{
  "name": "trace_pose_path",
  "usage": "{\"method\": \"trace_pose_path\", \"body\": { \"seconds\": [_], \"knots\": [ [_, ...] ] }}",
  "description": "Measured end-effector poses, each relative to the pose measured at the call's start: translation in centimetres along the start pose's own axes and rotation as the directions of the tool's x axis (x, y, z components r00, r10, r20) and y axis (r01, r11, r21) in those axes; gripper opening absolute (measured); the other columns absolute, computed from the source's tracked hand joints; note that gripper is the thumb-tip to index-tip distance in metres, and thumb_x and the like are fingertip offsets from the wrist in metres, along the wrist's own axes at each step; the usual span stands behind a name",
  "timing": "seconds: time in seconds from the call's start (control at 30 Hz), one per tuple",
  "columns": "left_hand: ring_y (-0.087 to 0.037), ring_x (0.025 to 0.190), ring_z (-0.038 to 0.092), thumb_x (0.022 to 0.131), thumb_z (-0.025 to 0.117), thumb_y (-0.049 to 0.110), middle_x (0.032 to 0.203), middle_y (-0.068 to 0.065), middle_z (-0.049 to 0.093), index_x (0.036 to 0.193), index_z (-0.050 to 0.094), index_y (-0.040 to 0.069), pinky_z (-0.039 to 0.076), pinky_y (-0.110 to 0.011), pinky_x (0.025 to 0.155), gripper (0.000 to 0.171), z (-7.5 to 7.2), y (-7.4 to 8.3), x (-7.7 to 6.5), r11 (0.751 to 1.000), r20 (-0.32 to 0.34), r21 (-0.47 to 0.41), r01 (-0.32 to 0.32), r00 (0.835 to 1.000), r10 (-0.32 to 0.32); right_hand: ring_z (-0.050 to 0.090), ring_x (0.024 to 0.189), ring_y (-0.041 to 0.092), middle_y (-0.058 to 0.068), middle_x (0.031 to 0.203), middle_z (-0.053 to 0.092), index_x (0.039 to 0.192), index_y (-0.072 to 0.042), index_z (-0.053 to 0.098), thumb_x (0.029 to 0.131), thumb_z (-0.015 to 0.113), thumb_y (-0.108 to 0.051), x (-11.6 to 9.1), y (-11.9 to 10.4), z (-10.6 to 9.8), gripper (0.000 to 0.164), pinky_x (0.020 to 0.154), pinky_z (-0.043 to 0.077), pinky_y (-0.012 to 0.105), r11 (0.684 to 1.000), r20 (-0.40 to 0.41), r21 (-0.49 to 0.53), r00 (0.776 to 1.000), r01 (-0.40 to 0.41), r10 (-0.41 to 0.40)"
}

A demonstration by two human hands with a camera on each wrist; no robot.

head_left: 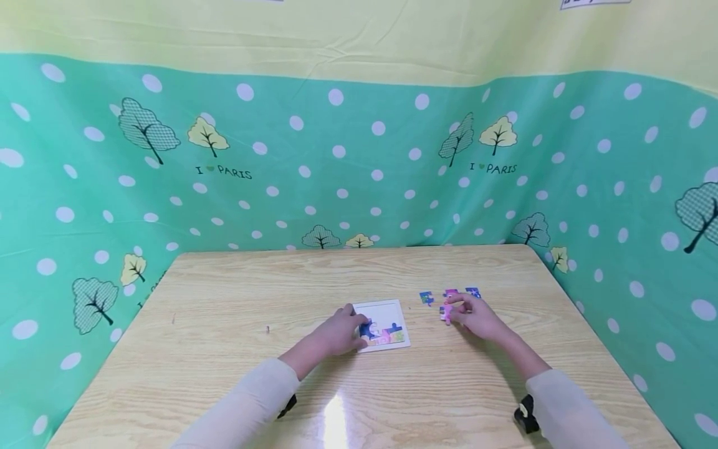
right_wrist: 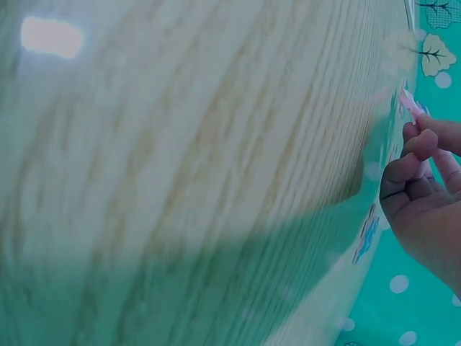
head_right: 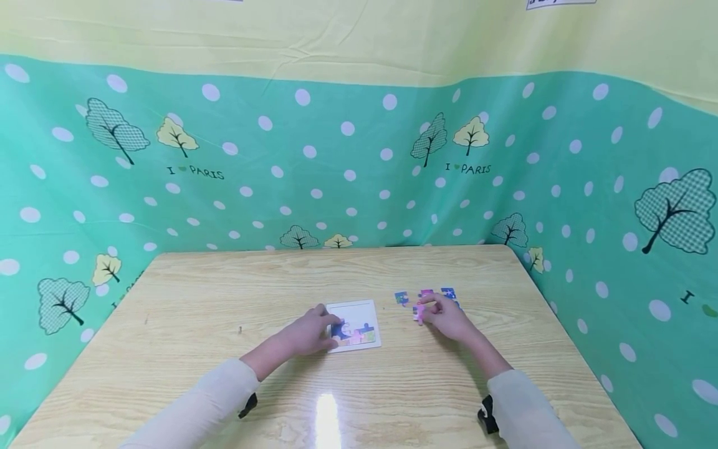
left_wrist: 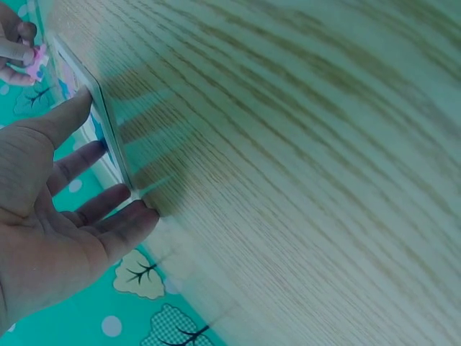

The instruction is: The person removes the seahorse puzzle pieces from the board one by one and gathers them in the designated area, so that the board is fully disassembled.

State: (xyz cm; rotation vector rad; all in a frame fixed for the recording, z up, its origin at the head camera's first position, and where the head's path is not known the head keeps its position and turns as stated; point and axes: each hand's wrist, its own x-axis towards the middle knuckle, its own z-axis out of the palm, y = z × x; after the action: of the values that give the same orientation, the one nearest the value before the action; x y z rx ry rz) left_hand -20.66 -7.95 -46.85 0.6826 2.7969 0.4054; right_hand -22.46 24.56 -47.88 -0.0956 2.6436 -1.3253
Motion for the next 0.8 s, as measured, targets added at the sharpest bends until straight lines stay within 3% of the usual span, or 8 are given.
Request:
{"method": "trace_pose_path", "body": {
  "seconds": [0.8],
  "knots": [
    [-0.018,0.094,0.051,0.084,0.068,0.035,0.112,-0.01,0.052,0.128,0.057,0.015,0.049,-0.036,0.088,0.049,0.08,-0.13,0.02,1.0,0.003,0.008,-0.001,1.0,0.001,0.048,0.064,0.016,0.006,0.08,0.05,0.124,-0.004,0.054,0.091,0.055,-0.008,-0.01,0.75,-0.64,0.033,0.053,0.041,0.024,1.0,-0.016,-0.022,1.0,-0.022,0.022]
  ]
}}
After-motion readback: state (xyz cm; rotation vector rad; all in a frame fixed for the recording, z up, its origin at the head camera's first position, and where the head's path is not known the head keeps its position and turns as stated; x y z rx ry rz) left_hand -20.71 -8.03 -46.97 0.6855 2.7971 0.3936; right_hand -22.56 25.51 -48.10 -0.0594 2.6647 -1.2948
